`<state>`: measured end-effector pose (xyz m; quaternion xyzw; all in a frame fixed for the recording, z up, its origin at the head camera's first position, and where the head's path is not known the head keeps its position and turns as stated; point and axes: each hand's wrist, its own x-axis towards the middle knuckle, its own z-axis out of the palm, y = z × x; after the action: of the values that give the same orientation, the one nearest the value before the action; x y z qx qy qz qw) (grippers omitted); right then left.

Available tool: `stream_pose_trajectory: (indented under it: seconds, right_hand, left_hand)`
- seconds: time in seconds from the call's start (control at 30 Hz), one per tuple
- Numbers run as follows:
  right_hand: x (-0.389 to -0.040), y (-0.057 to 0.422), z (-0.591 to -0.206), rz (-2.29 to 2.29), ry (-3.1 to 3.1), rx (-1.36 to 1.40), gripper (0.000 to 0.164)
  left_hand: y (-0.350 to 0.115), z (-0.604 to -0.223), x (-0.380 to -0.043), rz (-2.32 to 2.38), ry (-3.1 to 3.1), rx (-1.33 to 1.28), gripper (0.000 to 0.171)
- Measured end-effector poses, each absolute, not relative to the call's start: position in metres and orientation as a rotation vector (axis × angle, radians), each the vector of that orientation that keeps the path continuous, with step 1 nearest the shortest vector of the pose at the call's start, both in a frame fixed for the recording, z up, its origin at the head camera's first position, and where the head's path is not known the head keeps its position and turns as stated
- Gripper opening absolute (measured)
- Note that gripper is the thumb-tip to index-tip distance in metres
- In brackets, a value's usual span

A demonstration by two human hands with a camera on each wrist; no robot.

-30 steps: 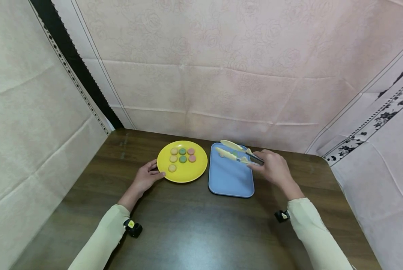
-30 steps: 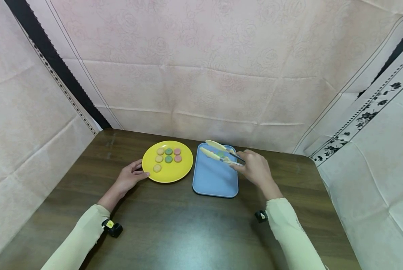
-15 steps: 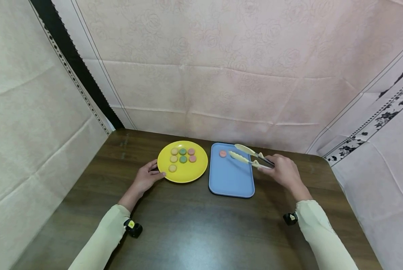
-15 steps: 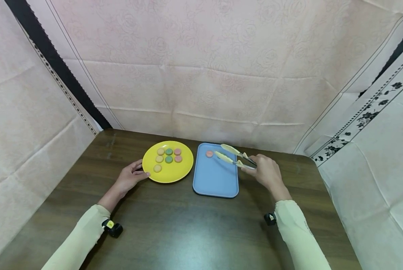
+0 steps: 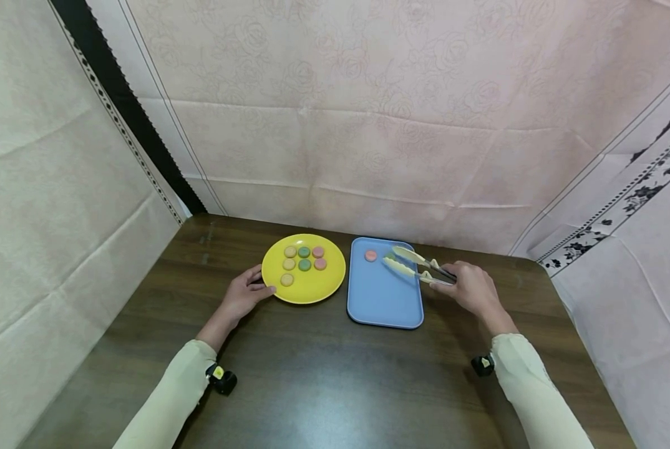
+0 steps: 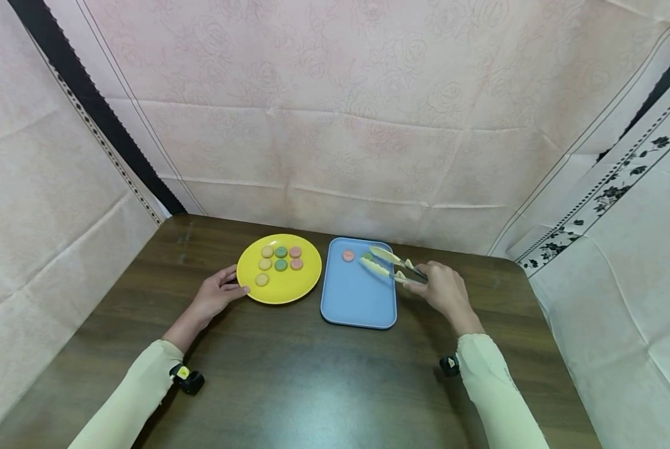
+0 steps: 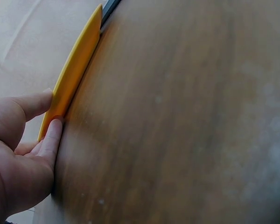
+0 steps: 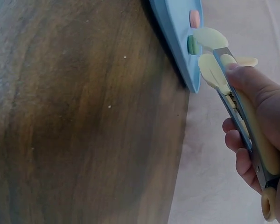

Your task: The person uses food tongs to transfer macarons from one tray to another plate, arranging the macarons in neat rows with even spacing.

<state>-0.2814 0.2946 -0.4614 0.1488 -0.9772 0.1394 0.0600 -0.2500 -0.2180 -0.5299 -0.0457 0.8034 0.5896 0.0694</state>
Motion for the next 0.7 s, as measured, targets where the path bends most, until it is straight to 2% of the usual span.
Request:
stream_pose_trajectory:
  seconds: [0.7]
  right_hand:
    - [-0.2810,0.2952,-0.4690,0.456,-2.965,0.455,0.048]
  left_hand:
    - [-0.2188,-0.5300,-0.2502,1.779,2.412,-0.116,0.079]
